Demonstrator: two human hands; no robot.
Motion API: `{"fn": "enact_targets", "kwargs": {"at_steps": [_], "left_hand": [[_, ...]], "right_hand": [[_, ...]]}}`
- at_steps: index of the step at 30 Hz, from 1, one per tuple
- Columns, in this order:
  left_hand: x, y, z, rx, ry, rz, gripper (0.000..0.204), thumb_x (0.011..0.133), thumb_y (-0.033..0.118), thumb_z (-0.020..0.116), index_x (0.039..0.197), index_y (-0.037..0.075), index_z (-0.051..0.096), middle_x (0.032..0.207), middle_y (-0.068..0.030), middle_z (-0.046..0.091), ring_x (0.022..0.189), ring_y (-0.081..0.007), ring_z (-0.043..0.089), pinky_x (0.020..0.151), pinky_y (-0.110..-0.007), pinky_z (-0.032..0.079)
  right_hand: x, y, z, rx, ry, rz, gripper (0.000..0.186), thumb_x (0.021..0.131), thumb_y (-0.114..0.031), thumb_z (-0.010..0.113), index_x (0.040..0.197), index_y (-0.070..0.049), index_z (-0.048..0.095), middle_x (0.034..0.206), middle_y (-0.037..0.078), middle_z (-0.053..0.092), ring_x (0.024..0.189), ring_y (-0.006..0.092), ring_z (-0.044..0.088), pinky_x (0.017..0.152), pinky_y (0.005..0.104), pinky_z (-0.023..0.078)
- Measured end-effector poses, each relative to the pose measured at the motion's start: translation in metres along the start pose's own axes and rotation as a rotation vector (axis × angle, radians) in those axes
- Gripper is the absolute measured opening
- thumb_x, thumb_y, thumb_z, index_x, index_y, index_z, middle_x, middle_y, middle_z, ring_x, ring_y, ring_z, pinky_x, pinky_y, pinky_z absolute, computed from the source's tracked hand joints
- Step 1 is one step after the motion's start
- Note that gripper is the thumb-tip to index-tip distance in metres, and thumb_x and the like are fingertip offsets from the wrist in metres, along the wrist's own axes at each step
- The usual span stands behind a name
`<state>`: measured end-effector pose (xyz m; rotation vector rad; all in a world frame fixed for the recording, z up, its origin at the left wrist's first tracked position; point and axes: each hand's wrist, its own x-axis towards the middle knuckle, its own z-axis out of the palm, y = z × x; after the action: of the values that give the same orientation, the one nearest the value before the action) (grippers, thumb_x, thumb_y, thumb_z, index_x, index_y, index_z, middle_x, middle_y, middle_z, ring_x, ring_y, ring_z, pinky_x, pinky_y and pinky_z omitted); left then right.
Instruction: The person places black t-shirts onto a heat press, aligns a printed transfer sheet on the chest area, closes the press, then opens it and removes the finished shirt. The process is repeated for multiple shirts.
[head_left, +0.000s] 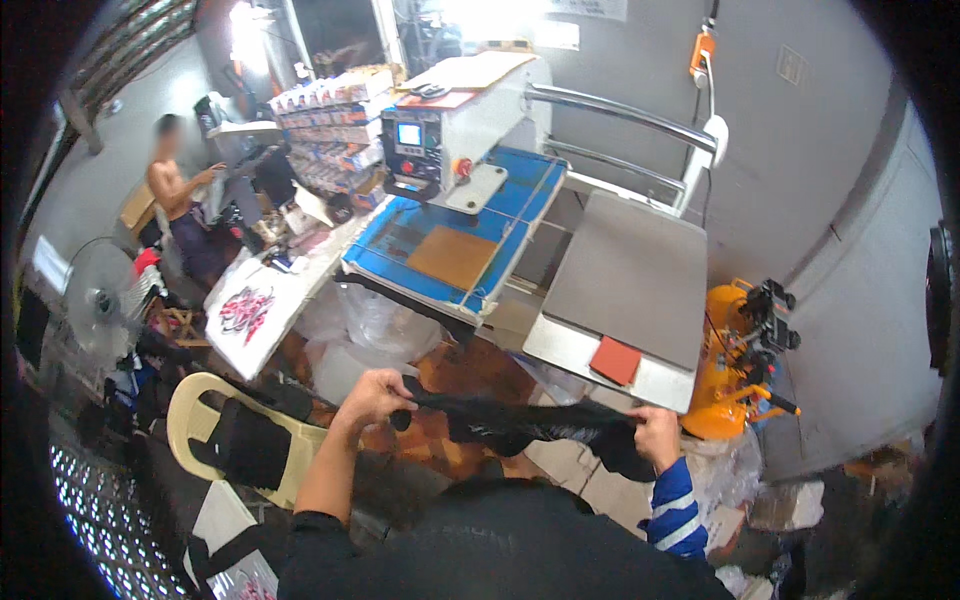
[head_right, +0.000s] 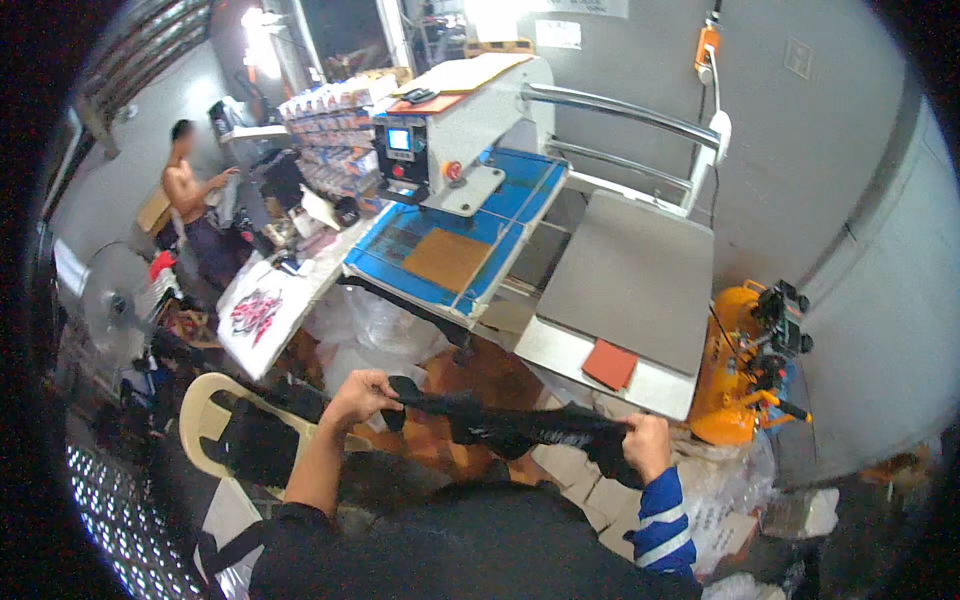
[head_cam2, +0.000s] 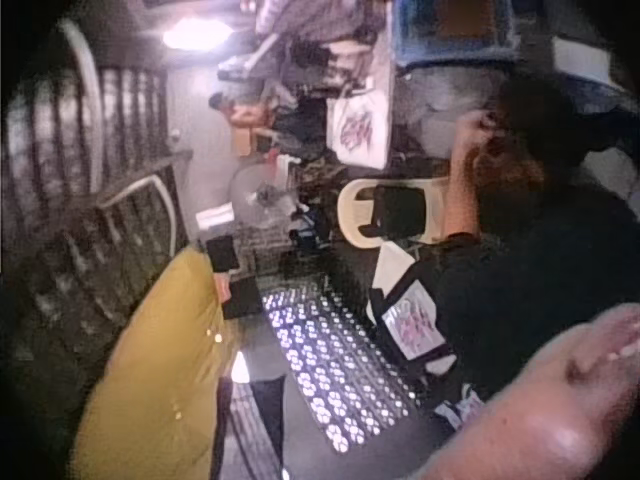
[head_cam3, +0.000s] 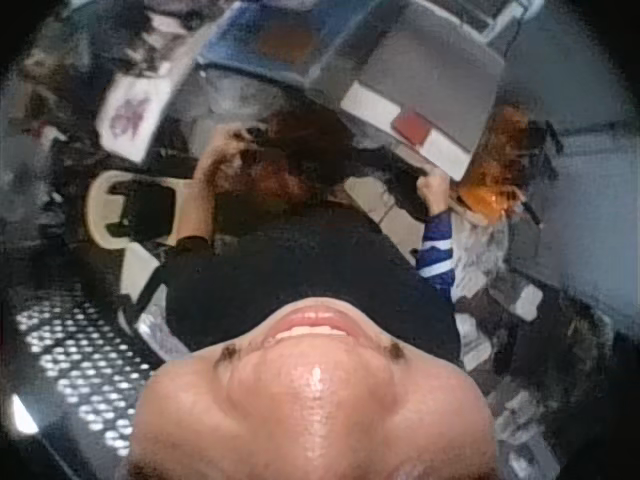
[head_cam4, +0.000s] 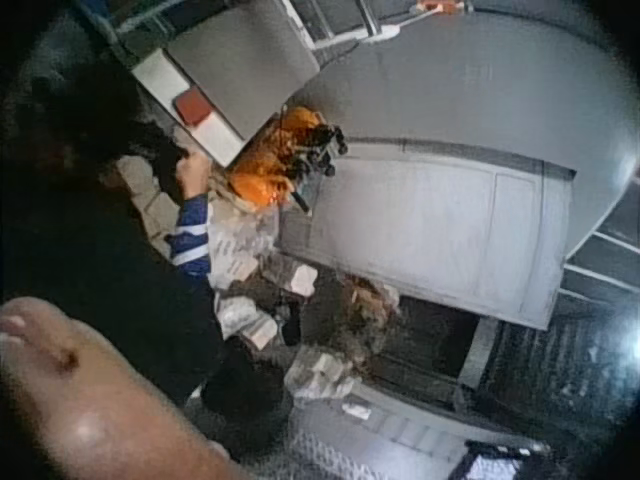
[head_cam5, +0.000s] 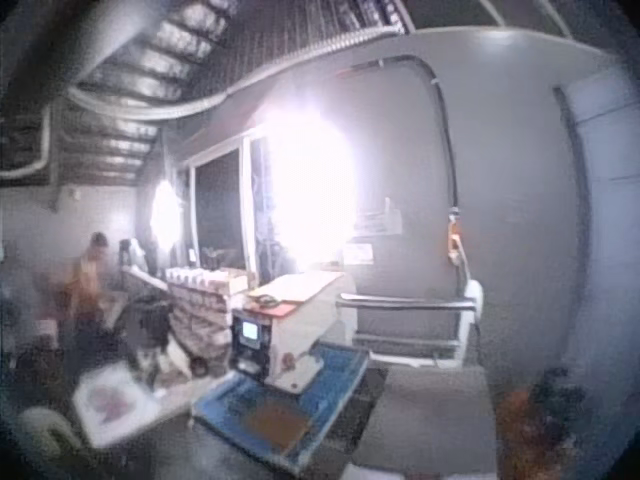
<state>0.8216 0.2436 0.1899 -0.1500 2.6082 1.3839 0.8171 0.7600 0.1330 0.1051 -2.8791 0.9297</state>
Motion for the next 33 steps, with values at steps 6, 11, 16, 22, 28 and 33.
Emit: {"fn": "enact_targets", "kwargs": {"at_steps": [6,11,16,22,28,33], "left_hand": [[0.042,0.075,-0.028,-0.029,-0.001,0.399,0.012,0.076,-0.007,0.079,0.086,-0.001,0.073,0.084,-0.0076,0.073,0.08,-0.0129,0.068,0.075,-0.029,0.055],[0.067,0.094,-0.04,-0.239,0.146,0.563,0.027,0.068,-0.015,0.081,0.088,0.0,0.07,0.088,-0.0048,0.071,0.083,-0.0131,0.066,0.078,-0.028,0.054],[0.085,0.144,-0.035,-0.107,0.16,0.581,0.022,0.071,-0.01,0.082,0.088,0.0,0.071,0.087,-0.0042,0.069,0.083,-0.0115,0.063,0.077,-0.026,0.051],[0.118,0.159,-0.049,-0.037,0.182,0.635,0.018,0.085,-0.002,0.075,0.102,-0.002,0.075,0.09,-0.0014,0.07,0.085,-0.0093,0.063,0.077,-0.024,0.05],[0.114,0.184,-0.069,-0.041,0.248,0.621,0.017,0.081,-0.007,0.074,0.098,-0.002,0.075,0.088,-0.0012,0.07,0.085,-0.01,0.064,0.079,-0.024,0.051],[0.096,0.192,-0.066,-0.01,0.232,0.708,0.016,0.081,-0.007,0.072,0.097,-0.004,0.072,0.095,-0.0053,0.069,0.09,-0.0128,0.063,0.084,-0.025,0.049]], "right_hand": [[0.017,-0.032,-0.054,-0.024,0.442,0.112,0.006,0.07,-0.002,0.065,0.075,-0.002,0.069,0.073,0.02,0.068,0.069,0.0325,0.068,0.064,0.0405,0.052],[0.015,-0.078,-0.11,-0.045,0.62,0.027,0.019,0.079,0.006,0.061,0.093,0.0,0.072,0.092,0.016,0.073,0.088,0.0277,0.072,0.08,0.0351,0.055],[0.032,-0.073,-0.115,0.044,0.596,0.111,0.017,0.087,0.007,0.059,0.102,0.0,0.064,0.096,0.011,0.069,0.089,0.0229,0.068,0.084,0.0326,0.052],[0.053,-0.057,-0.128,1.154,0.378,0.187,0.03,0.091,0.002,0.065,0.119,-0.005,0.055,0.1,0.004,0.061,0.091,0.0134,0.06,0.088,0.0264,0.049],[0.055,-0.075,-0.16,0.281,0.448,-0.02,0.02,0.094,0.002,0.066,0.113,-0.003,0.066,0.099,0.003,0.066,0.093,0.0125,0.062,0.085,0.027,0.051],[0.059,-0.069,-0.165,0.544,0.341,0.124,0.011,0.103,-0.007,0.058,0.109,-0.001,0.066,0.101,0.003,0.068,0.092,0.0122,0.062,0.086,0.0267,0.05]]}}
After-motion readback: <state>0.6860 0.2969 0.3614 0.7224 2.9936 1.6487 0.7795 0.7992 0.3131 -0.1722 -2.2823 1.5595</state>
